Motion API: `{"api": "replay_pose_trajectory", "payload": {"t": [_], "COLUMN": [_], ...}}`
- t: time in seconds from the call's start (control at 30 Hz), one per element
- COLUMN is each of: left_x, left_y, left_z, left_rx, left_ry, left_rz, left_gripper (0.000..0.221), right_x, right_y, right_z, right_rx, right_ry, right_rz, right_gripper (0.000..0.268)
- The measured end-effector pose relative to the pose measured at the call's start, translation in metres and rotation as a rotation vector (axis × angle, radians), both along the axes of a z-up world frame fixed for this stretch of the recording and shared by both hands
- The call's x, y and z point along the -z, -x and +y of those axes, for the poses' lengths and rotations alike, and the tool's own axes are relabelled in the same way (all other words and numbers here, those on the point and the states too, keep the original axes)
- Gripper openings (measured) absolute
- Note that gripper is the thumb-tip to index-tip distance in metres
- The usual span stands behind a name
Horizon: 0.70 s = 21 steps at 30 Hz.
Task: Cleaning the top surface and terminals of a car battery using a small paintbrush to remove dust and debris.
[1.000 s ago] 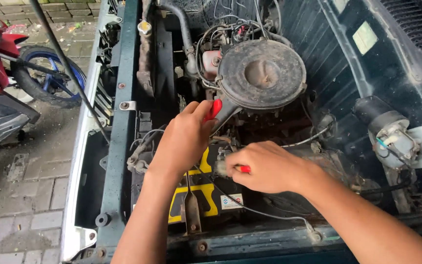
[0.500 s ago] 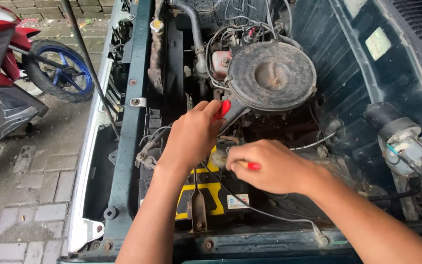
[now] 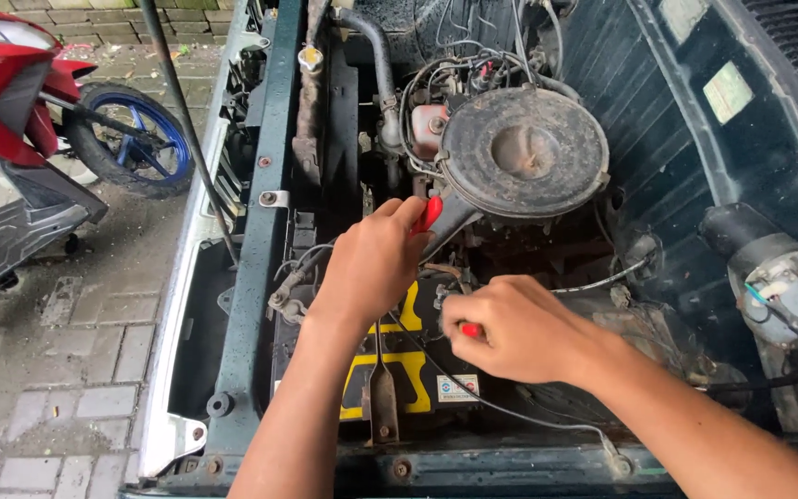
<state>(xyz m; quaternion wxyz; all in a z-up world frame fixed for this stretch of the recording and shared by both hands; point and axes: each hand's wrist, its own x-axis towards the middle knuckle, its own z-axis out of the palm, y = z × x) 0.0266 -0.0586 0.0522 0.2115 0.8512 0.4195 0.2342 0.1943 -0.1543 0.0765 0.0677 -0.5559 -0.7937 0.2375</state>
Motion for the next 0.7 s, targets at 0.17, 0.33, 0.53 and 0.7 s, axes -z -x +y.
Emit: {"api": "replay_pose_trajectory", "payload": {"t": [0.17,0.33,0.53,0.7], "left_x": [-0.002,-0.002,-0.01,-0.012], "left_y": [0.0,-0.001,0.0,0.001], "left_z": [0.0,-0.001,-0.003,-0.002], "left_rx": [0.014,0.019,0.011,-0.002], "left_ry": [0.031,0.038,0.052,0.08], "left_rz": [-0.006,-0.009,-0.008,0.02], "left_gripper": [0.033,0.033,0.035,0.035], "right_x": [0.002,-0.002,0.002,0.002], "right_y": [0.0,0.001,-0.003,-0.004], "right_z": [0.0,0.0,-0.002,-0.001], "right_rx": [-0.085,-0.091,-0.076,-0.046], "right_ry": [-0.17,-0.204,-0.023,-0.076], "right_rz": [0.14,0.184,0.095,0.037], "right_gripper": [0.025,0.024,0.029,0.04]}}
